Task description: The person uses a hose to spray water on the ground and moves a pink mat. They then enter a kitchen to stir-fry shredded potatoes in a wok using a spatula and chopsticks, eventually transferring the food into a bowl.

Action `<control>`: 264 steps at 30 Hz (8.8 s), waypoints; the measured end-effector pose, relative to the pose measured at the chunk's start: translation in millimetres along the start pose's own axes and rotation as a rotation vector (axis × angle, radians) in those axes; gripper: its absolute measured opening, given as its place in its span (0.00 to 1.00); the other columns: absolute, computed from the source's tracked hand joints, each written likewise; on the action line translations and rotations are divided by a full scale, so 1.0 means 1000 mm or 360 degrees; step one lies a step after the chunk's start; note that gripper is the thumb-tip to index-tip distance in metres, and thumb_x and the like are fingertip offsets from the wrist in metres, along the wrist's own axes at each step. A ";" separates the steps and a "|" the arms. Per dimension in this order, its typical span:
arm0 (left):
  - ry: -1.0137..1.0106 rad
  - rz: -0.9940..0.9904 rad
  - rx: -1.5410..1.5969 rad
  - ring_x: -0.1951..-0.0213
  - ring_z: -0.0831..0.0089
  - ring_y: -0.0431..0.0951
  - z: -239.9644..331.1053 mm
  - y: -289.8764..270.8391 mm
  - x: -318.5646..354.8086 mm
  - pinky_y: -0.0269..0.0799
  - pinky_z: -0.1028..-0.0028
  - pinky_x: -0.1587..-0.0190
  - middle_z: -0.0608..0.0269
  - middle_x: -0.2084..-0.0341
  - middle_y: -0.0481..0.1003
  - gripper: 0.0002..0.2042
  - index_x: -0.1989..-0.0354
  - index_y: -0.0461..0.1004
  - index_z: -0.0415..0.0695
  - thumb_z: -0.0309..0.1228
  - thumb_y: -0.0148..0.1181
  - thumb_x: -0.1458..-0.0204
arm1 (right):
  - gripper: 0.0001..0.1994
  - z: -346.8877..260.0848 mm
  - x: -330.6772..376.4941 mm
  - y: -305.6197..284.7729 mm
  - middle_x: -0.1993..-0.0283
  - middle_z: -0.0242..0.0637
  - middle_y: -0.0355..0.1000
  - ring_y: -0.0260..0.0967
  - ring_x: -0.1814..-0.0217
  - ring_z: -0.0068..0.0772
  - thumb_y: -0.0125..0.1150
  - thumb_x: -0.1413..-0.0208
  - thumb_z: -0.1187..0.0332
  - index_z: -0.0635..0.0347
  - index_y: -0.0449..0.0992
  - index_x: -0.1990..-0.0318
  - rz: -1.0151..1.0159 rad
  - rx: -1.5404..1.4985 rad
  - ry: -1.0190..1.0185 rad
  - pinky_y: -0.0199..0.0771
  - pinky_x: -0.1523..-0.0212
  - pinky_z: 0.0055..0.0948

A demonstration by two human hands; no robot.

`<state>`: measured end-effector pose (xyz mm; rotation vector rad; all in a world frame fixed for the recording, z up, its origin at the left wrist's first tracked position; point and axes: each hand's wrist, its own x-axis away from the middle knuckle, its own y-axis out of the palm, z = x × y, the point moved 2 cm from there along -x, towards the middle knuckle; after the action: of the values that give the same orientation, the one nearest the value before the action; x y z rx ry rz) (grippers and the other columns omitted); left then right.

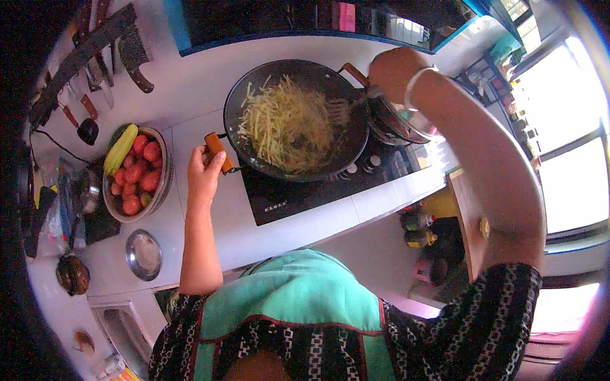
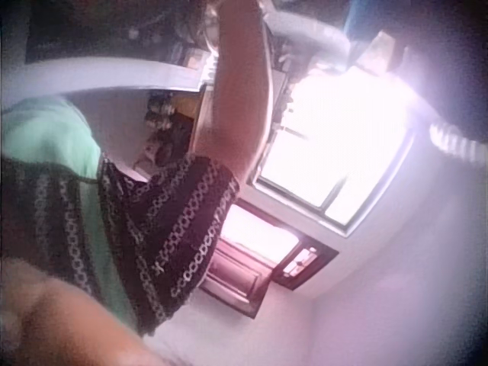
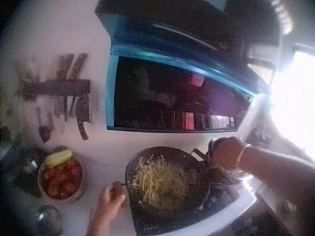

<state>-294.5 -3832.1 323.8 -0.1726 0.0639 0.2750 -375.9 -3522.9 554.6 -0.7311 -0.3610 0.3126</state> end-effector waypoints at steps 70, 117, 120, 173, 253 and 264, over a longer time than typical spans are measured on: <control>-0.0094 -0.0050 0.0012 0.75 0.77 0.72 0.000 -0.008 0.016 0.67 0.78 0.69 0.61 0.76 0.73 0.17 0.60 0.66 0.35 0.37 0.56 0.50 | 0.20 -0.151 0.130 0.103 0.81 0.30 0.64 0.60 0.84 0.19 0.47 0.43 0.67 0.55 0.60 0.42 -0.0185 -0.2662 0.0816 0.63 0.84 0.21; -0.0539 -0.1059 0.1154 0.82 0.85 0.66 0.070 -0.032 0.192 0.63 0.88 0.80 0.68 0.74 0.69 0.13 0.61 0.68 0.38 0.28 0.51 0.56 | 0.21 -0.321 0.174 -0.042 0.54 0.49 0.60 0.63 0.55 0.49 0.62 0.57 0.61 0.56 0.68 0.54 0.1709 -0.2476 -0.0020 0.68 0.57 0.36; -0.0408 -0.1441 0.1107 0.80 0.81 0.68 0.091 0.008 0.194 0.64 0.82 0.78 0.66 0.75 0.69 0.11 0.63 0.70 0.38 0.32 0.54 0.52 | 0.10 -0.268 0.199 -0.031 0.62 0.47 0.62 0.65 0.61 0.45 0.54 0.50 0.64 0.59 0.72 0.63 0.1796 -0.2456 0.0034 0.69 0.62 0.33; -0.0214 -0.0082 0.0959 0.67 0.75 0.74 0.104 0.050 0.027 0.71 0.79 0.65 0.63 0.68 0.72 0.09 0.61 0.69 0.40 0.30 0.52 0.49 | 0.11 -0.096 -0.038 0.111 0.70 0.39 0.71 0.71 0.78 0.28 0.50 0.44 0.66 0.68 0.71 0.70 0.1155 -0.3843 0.0567 0.73 0.79 0.22; -0.1553 0.0683 0.1531 0.63 0.66 0.75 -0.257 -0.348 0.236 0.76 0.73 0.65 0.54 0.63 0.71 0.13 0.58 0.64 0.37 0.32 0.50 0.48 | 0.16 -0.644 0.059 -0.059 0.49 0.44 0.59 0.66 0.54 0.48 0.50 0.56 0.76 0.55 0.68 0.55 0.0148 -0.2477 -0.0068 0.70 0.57 0.39; -0.1481 0.0372 0.1481 0.63 0.64 0.75 -0.233 -0.316 0.289 0.74 0.69 0.59 0.54 0.66 0.73 0.10 0.62 0.68 0.37 0.31 0.51 0.49 | 0.12 -0.669 0.078 -0.061 0.59 0.39 0.70 0.71 0.63 0.31 0.51 0.52 0.78 0.59 0.71 0.58 0.0167 -0.2846 -0.0111 0.73 0.64 0.27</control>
<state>61.3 -4096.1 120.6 0.8985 -0.7098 0.5079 -13.3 -3928.6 152.4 -2.4975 -0.6400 0.0285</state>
